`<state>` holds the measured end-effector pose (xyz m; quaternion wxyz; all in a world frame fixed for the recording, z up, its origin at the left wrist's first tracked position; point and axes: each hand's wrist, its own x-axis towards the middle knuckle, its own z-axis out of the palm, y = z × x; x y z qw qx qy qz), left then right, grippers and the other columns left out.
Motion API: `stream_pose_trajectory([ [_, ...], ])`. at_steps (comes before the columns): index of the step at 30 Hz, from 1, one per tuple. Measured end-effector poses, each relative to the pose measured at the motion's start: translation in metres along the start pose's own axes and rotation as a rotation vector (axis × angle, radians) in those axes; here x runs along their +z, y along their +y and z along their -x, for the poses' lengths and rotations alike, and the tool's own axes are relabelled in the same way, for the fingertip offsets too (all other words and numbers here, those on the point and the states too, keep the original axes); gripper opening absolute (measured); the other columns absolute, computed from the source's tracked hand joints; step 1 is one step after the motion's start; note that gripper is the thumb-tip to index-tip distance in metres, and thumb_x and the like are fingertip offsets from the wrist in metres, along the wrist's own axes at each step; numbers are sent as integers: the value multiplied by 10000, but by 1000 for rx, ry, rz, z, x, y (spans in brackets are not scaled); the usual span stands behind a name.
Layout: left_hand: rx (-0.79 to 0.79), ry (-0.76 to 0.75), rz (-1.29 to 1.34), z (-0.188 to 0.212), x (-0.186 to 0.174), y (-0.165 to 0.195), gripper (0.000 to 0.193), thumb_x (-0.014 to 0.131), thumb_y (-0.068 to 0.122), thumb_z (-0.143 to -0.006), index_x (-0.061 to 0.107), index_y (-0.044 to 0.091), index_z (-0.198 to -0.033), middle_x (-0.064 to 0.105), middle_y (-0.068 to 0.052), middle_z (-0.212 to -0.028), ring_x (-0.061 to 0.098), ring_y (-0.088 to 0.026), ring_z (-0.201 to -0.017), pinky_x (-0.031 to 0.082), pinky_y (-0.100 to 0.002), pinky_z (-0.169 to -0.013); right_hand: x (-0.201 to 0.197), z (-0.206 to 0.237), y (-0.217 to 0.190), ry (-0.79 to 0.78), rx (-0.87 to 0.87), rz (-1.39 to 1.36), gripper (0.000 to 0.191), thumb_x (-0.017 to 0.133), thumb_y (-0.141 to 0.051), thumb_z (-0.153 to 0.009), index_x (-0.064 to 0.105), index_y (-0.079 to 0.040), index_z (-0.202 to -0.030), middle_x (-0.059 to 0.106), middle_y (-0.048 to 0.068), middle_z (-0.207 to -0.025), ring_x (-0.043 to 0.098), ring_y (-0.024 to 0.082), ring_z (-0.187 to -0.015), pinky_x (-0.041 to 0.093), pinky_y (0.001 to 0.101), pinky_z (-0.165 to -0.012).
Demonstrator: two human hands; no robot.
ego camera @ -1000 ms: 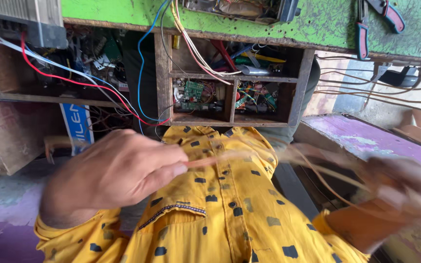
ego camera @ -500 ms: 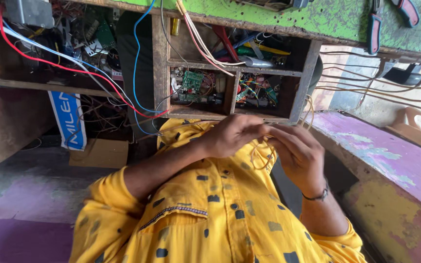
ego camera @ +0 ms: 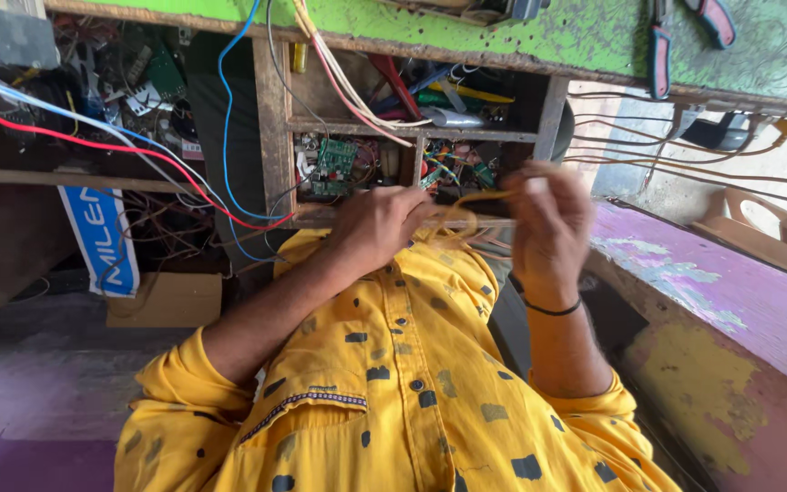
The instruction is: The person disassembles a small electronic device using a screwdriver, then strips and twists multiple wires with pliers. They connect the wires to a circuit board inside the device and inspect the internal components.
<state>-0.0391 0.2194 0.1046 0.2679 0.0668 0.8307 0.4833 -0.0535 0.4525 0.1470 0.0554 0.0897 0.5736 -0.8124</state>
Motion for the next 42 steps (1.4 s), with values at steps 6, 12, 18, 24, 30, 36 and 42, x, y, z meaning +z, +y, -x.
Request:
stream_pose_trajectory([
  [6,404,425,-71,15,-30,32,653,765,321,-864,636,-144,-1304,699,-259,-1135,630,-393,-1107,489,-511,-936,31,-10,-4,-1,148,282,125,631,-17,-1028,623,11,-1150,748,130,-1030,756,168,-900,641,305,-833],
  [12,180,314,635,14,-28,7,249,661,180,-1066,722,31,-1256,793,-121,-1177,771,-189,-1089,618,-327,-963,76,1,53,-253,117,63,124,675,38,-1010,598,-20,-1089,722,83,-1018,720,122,-925,620,280,-835],
  [18,97,433,964,44,-27,-6,196,569,171,-1116,632,0,-1187,729,-64,-983,712,-100,-944,597,-256,-879,65,-17,53,-179,-94,586,116,723,23,-1027,655,16,-1120,682,49,-974,616,67,-782,488,201,-652],
  [24,171,371,627,28,-65,11,181,613,163,-1076,652,16,-1174,726,-29,-885,716,-96,-817,589,-247,-732,70,-48,48,-252,-299,880,85,719,38,-1001,685,-5,-1065,698,55,-956,655,89,-846,533,239,-719],
  [30,295,435,466,15,-71,34,173,664,185,-1072,662,15,-1101,741,-44,-948,700,-82,-857,565,-239,-751,61,-45,16,-138,-270,630,89,666,48,-1076,605,13,-1023,646,28,-928,615,67,-830,507,225,-719],
  [36,176,209,917,10,-41,24,194,639,198,-1084,659,7,-1110,705,-19,-988,681,-74,-895,600,-250,-800,70,-19,23,-142,-171,419,56,672,-7,-1073,624,23,-1067,657,29,-1022,625,65,-906,519,227,-806],
  [42,99,186,1095,3,-26,6,176,685,170,-1046,655,6,-1105,693,-26,-914,637,-60,-765,554,-227,-698,71,-2,41,-163,58,124,70,683,-32,-1054,669,25,-1093,691,39,-1040,630,78,-944,518,227,-870],
])
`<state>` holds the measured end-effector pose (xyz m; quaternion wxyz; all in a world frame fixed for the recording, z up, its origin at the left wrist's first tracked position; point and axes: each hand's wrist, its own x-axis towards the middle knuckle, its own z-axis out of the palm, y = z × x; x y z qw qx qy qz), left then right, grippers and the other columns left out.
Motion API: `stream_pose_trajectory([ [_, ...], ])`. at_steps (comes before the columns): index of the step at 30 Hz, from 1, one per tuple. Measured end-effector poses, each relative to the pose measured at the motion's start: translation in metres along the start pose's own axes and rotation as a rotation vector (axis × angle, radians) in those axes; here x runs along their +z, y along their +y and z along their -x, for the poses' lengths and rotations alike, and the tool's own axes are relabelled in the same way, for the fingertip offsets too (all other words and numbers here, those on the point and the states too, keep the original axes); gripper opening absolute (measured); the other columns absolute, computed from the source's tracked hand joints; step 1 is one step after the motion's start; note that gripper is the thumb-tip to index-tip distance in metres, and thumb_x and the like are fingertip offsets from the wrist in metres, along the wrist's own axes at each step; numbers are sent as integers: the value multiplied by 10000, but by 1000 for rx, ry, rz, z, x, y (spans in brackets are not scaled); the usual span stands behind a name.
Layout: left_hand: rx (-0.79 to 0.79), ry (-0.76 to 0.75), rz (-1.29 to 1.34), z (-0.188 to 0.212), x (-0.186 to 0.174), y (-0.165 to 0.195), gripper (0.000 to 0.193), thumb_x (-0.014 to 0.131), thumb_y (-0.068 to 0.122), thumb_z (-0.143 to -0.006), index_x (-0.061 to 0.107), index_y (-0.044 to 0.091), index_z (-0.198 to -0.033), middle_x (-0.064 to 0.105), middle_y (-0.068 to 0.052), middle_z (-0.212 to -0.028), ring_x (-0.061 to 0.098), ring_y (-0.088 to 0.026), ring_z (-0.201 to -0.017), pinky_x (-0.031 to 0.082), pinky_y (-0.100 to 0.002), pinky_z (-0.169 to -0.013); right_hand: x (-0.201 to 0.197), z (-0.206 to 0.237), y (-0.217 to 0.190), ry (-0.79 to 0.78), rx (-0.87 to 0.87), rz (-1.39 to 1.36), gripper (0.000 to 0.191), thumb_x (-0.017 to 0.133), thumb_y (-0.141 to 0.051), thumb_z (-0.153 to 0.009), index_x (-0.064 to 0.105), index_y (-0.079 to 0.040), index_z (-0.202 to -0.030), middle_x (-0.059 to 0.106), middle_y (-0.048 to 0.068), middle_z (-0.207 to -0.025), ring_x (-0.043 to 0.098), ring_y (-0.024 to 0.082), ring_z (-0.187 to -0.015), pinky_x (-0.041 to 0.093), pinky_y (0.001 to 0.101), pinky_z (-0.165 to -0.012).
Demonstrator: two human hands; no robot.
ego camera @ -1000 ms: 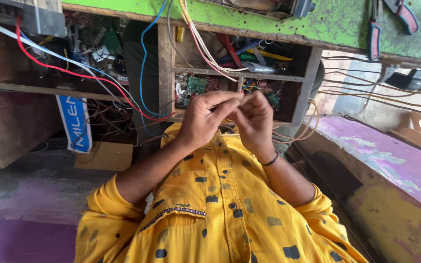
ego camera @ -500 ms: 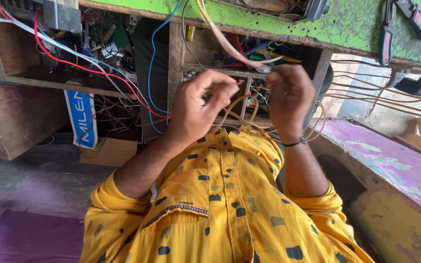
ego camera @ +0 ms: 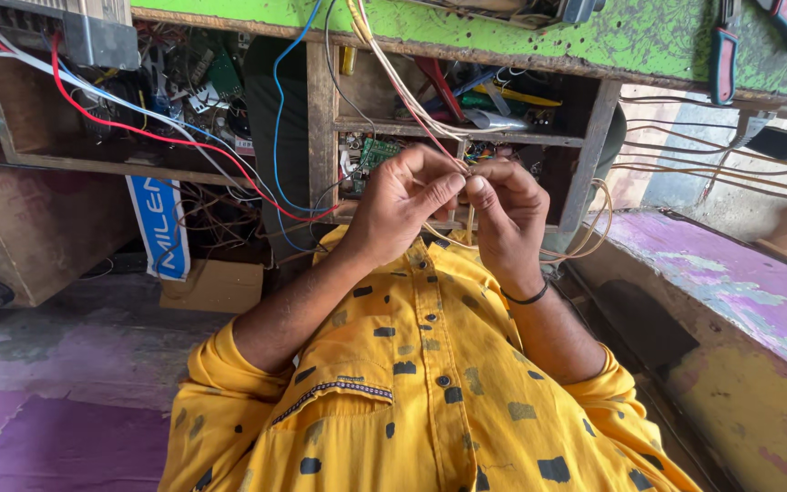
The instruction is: The person disassembles a small electronic device using a screwdriver, then strips and twists multiple wires with pliers. They connect the wires to a circuit board inside the device and inspect the internal components.
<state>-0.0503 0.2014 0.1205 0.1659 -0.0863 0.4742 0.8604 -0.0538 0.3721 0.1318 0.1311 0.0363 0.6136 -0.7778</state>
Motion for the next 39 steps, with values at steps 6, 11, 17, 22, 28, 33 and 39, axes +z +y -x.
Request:
stream_pose_trajectory([
  [6,-103,-93,107,-5,-12,2,200,702,167,-1023,688,2,-1136,709,-12,-927,624,-44,-742,543,-210,-689,-11,2,4,-67,2,104,55,692,-20,-1054,688,34,-1065,695,33,-1006,635,79,-919,520,235,-831],
  [11,-121,-111,78,-6,-16,6,203,707,165,-1014,696,-2,-1128,725,-19,-946,633,-48,-757,546,-210,-697,-16,-3,-4,-137,119,81,81,704,-55,-1024,706,11,-1071,747,78,-988,698,129,-887,585,281,-806],
  [17,-130,-126,124,-4,-13,5,198,718,155,-1015,693,-4,-1130,677,0,-867,617,-53,-716,541,-217,-669,-18,-20,-28,-225,-810,1158,226,776,-36,-977,680,-6,-1180,713,132,-1133,700,256,-1000,506,361,-813],
  [22,-150,-110,129,-5,-11,4,201,708,181,-1008,688,13,-1118,685,7,-881,618,-46,-709,544,-213,-656,-18,-26,-42,-298,-974,1272,268,819,-70,-909,694,-54,-1145,709,60,-1033,701,238,-950,477,389,-788],
  [28,-123,-94,73,-5,-14,6,184,708,185,-1024,701,22,-1110,719,-12,-914,622,-45,-747,540,-208,-677,-19,-16,-15,-209,-196,790,106,675,-143,-1019,638,-45,-1032,650,29,-866,625,169,-789,472,351,-710],
  [33,-190,-98,87,-4,-15,8,190,689,191,-1032,715,21,-1112,688,4,-875,619,-40,-752,539,-201,-649,-22,-8,4,-87,265,43,153,643,-172,-1043,633,-20,-1037,683,69,-885,638,170,-796,488,299,-702],
  [39,-176,-91,65,-6,-15,10,184,687,171,-1017,701,14,-1111,684,-2,-881,608,-40,-719,546,-210,-632,-11,-10,-18,-160,-535,801,381,755,-152,-945,574,31,-1225,680,125,-1066,661,225,-950,522,345,-808],
])
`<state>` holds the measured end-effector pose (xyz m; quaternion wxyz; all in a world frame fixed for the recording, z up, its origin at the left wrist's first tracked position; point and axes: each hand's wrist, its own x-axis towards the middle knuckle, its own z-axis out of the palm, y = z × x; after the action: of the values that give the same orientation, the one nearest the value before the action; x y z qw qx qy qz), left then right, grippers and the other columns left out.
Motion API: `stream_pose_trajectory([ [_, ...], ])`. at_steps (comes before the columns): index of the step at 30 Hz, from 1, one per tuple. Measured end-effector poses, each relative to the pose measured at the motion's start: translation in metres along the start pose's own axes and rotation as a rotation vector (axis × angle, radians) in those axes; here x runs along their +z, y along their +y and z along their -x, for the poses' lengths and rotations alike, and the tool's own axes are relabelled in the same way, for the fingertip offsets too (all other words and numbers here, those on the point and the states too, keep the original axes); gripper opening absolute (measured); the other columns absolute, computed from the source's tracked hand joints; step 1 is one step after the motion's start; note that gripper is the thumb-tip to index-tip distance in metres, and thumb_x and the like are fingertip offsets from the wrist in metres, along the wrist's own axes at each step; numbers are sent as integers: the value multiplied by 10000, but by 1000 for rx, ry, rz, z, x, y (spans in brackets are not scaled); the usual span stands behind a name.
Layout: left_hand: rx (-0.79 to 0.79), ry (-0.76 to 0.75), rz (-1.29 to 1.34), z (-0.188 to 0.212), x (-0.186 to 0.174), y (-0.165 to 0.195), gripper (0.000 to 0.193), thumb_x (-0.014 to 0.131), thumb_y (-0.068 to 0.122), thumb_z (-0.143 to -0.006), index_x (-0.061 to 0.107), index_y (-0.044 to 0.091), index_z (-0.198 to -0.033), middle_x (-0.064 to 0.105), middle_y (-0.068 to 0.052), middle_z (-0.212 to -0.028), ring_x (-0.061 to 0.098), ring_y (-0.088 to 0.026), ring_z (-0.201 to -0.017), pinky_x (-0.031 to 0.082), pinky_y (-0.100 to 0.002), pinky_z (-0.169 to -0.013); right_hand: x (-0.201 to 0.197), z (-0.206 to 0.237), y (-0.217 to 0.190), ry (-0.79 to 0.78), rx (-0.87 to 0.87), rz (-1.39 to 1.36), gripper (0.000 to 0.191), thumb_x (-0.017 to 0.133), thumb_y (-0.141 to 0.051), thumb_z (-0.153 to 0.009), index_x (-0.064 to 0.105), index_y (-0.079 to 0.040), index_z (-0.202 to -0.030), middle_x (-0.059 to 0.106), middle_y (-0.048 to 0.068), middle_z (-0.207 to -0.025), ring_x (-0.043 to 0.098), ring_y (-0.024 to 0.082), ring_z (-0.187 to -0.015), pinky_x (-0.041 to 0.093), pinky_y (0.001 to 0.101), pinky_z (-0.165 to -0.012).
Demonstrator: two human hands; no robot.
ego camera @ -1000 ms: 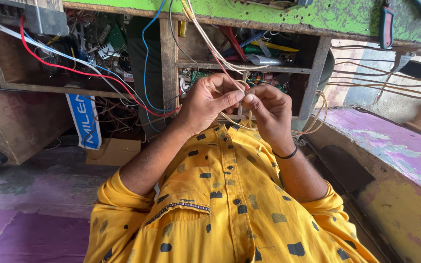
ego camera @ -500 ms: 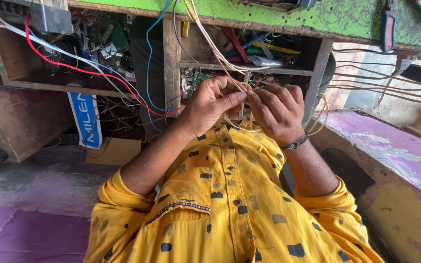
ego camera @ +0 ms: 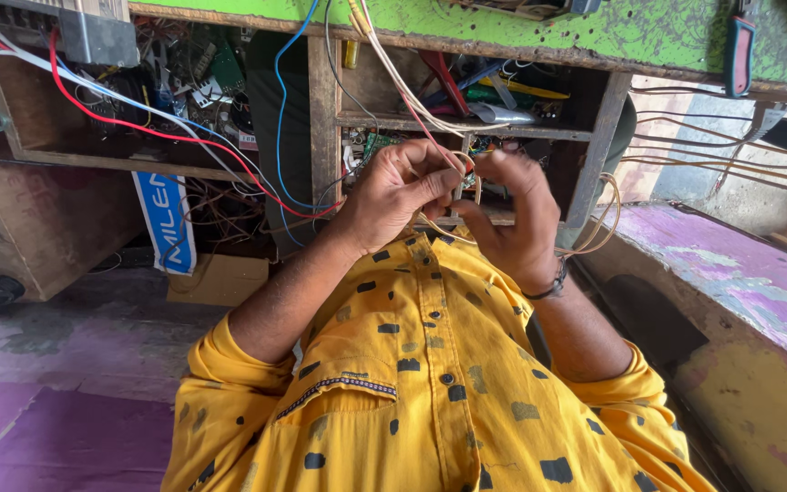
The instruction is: The person disassembles a small electronic device using a screwdriver, then strips and twists multiple wires with pliers. They connect the wires to a circuit board inside the device and inspect the internal components.
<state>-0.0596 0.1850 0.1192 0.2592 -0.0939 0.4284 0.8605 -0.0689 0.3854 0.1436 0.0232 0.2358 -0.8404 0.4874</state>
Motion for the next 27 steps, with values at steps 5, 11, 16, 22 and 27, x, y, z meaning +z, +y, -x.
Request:
stream_pose_trajectory([
  [5,44,-11,-11,-1,-2,0,169,675,173,-1046,687,8,-1080,682,-5,-876,594,-47,-725,513,-214,-648,-9,-18,-11,-87,-301,404,343,856,-125,-926,682,-12,-1199,724,122,-1153,698,257,-1052,503,388,-843],
  [11,62,18,-94,-1,-7,-10,171,686,185,-1040,684,15,-1053,660,6,-853,598,-45,-733,523,-210,-670,-5,-12,1,-208,-119,364,81,694,-80,-970,652,-21,-1004,656,86,-873,606,257,-775,447,423,-726],
  [16,241,178,-142,2,-9,-24,347,740,134,-1009,541,2,-1261,642,-46,-988,656,-106,-845,593,-260,-746,13,-2,18,-128,312,-91,266,537,-167,-1123,558,-52,-884,549,58,-711,539,155,-617,419,326,-591],
  [22,389,270,-332,21,0,-40,777,741,131,-970,177,35,-1496,610,-133,-1126,687,-159,-907,587,-283,-793,11,-4,19,98,119,-72,255,525,-235,-1115,637,-34,-1004,653,64,-915,625,138,-793,507,257,-716],
  [27,569,248,-975,22,2,-32,301,632,94,-1083,524,13,-1352,676,-140,-1165,680,-209,-1063,574,-315,-883,10,-20,39,92,430,-439,259,640,-100,-1034,605,-21,-1278,637,11,-1097,609,61,-922,538,220,-792],
])
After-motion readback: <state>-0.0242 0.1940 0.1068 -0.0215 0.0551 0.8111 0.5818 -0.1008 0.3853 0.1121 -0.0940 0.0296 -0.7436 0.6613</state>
